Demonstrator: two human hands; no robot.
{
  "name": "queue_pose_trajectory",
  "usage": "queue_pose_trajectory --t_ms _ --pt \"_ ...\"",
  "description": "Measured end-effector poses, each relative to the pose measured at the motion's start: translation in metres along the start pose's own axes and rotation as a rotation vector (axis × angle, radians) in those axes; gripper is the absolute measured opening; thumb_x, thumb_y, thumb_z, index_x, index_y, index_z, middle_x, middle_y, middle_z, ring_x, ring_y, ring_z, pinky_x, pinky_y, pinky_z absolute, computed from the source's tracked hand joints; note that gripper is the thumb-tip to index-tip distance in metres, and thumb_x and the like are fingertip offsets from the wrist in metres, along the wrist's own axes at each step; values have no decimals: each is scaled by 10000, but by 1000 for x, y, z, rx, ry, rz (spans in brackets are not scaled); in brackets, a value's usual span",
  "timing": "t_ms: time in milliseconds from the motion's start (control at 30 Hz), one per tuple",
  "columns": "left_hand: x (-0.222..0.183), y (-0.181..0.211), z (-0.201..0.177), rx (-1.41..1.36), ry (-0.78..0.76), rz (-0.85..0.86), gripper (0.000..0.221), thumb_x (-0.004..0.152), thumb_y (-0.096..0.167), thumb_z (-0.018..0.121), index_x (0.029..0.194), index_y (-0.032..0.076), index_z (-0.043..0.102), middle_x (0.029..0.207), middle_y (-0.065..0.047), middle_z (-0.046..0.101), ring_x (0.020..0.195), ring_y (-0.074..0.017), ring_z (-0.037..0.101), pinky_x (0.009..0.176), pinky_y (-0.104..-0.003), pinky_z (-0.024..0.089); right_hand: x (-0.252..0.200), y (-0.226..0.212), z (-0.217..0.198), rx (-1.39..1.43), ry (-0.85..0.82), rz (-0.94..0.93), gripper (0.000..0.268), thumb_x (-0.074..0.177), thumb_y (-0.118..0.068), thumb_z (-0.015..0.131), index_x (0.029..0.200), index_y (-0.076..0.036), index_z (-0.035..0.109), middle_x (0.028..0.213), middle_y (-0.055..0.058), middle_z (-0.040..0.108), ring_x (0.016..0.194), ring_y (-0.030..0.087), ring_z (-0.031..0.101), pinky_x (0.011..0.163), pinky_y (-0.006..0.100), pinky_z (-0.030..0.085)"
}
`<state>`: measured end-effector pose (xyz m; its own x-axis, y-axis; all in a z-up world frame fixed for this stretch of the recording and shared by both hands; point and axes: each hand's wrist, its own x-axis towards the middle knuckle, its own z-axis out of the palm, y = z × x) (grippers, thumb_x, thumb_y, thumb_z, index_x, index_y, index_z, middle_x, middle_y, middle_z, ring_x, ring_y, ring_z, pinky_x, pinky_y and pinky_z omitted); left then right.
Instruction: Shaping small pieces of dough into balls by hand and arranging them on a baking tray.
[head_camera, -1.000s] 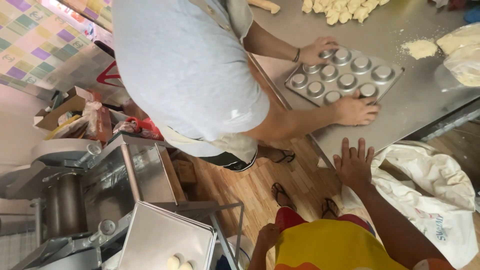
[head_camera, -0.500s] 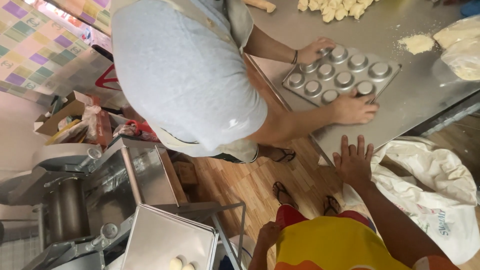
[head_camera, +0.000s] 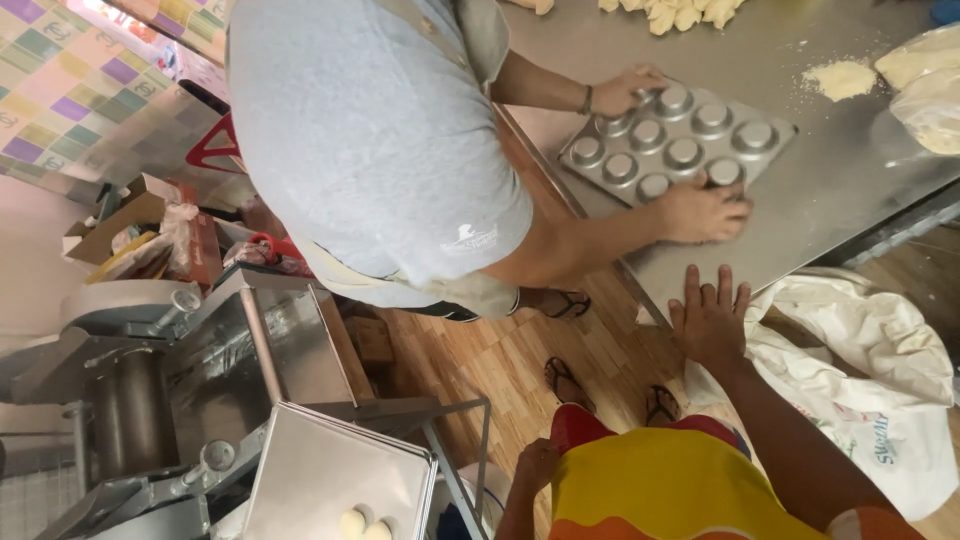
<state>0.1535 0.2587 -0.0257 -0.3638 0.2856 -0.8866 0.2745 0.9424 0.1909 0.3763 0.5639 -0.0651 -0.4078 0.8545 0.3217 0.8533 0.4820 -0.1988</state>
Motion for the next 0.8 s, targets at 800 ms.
queue_pose_trajectory --t_ms 800 --pt "18 -33 13 -64 43 58 480 950 404 456 1293 145 669 1367 -74 640 1232 -239 613 1003 -359 502 1 -2 -8 -44 81 -51 653 1088 -424 422 1584 -10 521 1174 208 712 1479 500 494 1149 708 351"
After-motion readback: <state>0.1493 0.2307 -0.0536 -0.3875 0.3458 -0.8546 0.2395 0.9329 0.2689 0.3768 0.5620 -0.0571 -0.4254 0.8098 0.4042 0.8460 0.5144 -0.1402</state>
